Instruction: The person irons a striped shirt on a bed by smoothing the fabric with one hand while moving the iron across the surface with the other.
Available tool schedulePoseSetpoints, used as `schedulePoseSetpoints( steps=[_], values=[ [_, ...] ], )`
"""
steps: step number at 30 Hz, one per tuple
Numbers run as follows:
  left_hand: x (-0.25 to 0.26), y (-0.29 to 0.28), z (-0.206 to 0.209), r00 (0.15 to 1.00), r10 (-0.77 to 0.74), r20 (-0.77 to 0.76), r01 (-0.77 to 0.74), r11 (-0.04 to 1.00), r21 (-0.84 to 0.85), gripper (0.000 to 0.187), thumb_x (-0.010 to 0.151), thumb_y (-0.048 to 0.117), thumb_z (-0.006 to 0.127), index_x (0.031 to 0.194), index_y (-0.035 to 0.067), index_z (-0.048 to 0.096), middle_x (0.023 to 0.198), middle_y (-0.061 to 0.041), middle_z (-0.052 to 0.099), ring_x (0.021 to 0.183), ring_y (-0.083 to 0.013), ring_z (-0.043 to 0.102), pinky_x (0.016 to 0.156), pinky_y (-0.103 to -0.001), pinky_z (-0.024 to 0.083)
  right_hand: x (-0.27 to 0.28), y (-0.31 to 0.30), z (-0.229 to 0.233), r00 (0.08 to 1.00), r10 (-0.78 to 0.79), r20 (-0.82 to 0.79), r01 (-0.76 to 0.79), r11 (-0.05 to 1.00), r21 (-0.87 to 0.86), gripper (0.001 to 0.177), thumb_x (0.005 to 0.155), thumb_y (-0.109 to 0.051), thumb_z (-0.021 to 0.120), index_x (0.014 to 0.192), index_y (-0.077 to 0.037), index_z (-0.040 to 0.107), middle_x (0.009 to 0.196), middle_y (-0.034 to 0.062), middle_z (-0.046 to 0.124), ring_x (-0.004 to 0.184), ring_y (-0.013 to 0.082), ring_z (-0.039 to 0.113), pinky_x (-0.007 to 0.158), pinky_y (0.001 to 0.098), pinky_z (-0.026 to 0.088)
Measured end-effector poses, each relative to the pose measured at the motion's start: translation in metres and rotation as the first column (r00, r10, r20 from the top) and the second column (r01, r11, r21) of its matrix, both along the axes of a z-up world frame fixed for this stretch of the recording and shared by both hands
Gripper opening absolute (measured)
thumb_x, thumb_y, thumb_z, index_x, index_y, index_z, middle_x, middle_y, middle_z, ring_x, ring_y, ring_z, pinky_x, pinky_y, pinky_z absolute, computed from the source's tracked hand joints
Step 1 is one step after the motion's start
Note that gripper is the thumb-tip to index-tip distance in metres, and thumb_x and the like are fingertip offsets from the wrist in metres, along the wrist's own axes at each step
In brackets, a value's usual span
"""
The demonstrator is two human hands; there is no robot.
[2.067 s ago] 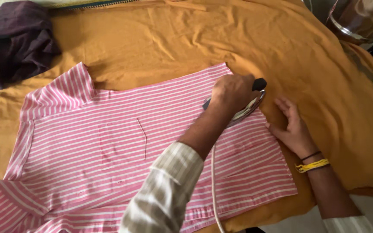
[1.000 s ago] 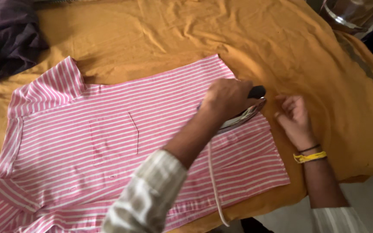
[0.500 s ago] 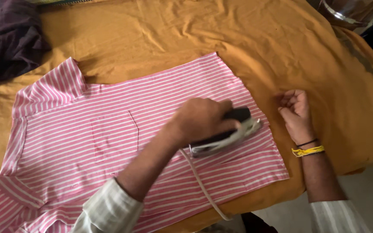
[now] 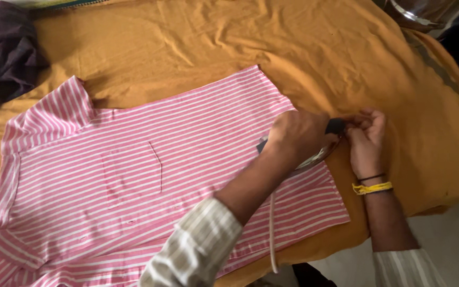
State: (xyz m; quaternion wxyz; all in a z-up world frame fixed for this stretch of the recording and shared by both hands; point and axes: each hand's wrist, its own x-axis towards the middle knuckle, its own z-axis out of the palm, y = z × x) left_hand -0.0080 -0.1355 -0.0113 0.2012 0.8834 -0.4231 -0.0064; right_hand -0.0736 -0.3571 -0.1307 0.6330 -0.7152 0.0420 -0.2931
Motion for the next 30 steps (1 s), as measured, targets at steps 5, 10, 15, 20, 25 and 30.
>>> schedulePoseSetpoints(
  steps=[5,10,15,20,25,30],
  values=[
    [0.003,0.001,-0.007,0.998,0.012,0.06,-0.006,0.995,-0.1,0.044,0.087,0.055,0.065,0.1,0.013,0.071,0.085,-0.011,0.077,0.079,-0.0299,0.076,0.068,-0.046,0.059,-0.003,-0.004,0.004,0.994,0.053,0.097,-0.083,0.939,0.333,0.045,0.1,0.006,0.043,0.14,-0.012,0.037,0.124,0.0104,0.061,0.113,0.023,0.064,0.1,0.0408,0.056],
    [-0.003,0.048,-0.007,1.0,-0.014,0.021,0.015,0.998,-0.065,0.047,0.092,0.057,0.062,0.096,0.011,0.071,0.081,-0.012,0.075,0.077,-0.0332,0.075,0.069,-0.049,0.057,0.002,-0.001,-0.001,0.994,0.064,0.094,-0.087,0.962,0.259,0.042,0.099,0.006,0.047,0.136,-0.012,0.042,0.12,0.0086,0.063,0.111,0.0199,0.064,0.099,0.037,0.055],
    [-0.007,0.063,-0.004,0.997,0.035,0.068,-0.03,0.997,-0.075,0.045,0.093,0.054,0.061,0.1,0.01,0.069,0.077,-0.013,0.075,0.073,-0.0319,0.075,0.065,-0.048,0.057,0.003,0.015,-0.001,0.976,0.134,-0.172,-0.181,0.937,-0.298,0.023,0.101,-0.007,0.064,0.123,-0.003,0.062,0.11,0.0022,0.066,0.103,0.0105,0.062,0.093,0.027,0.05],
    [0.014,0.027,-0.006,0.995,0.096,0.017,-0.096,0.995,-0.011,0.044,0.095,0.053,0.058,0.103,0.011,0.067,0.079,-0.011,0.075,0.073,-0.0303,0.076,0.062,-0.046,0.058,0.007,0.008,0.0,0.999,-0.023,-0.027,0.019,0.987,-0.159,0.022,0.112,-0.011,0.055,0.132,-0.003,0.057,0.124,0.0008,0.065,0.115,0.01,0.06,0.102,0.0273,0.049],
    [0.03,0.007,-0.014,0.987,0.135,0.087,-0.125,0.986,-0.109,0.044,0.086,0.056,0.064,0.099,0.015,0.072,0.084,-0.01,0.076,0.079,-0.0286,0.075,0.068,-0.044,0.059,0.01,-0.001,-0.008,0.999,-0.037,-0.031,0.03,0.977,-0.21,0.028,0.11,-0.006,0.054,0.137,-0.002,0.054,0.122,0.0031,0.064,0.115,0.0123,0.06,0.103,0.0281,0.049],
    [0.02,0.031,-0.008,0.997,0.081,0.017,-0.08,0.996,-0.031,0.045,0.091,0.057,0.06,0.103,0.015,0.071,0.084,-0.01,0.076,0.078,-0.0291,0.075,0.068,-0.046,0.059,0.012,0.002,-0.004,1.0,0.01,-0.02,-0.012,0.991,-0.137,0.026,0.107,-0.001,0.051,0.133,-0.003,0.054,0.122,0.0038,0.066,0.114,0.012,0.063,0.103,0.0277,0.051]
  ],
)
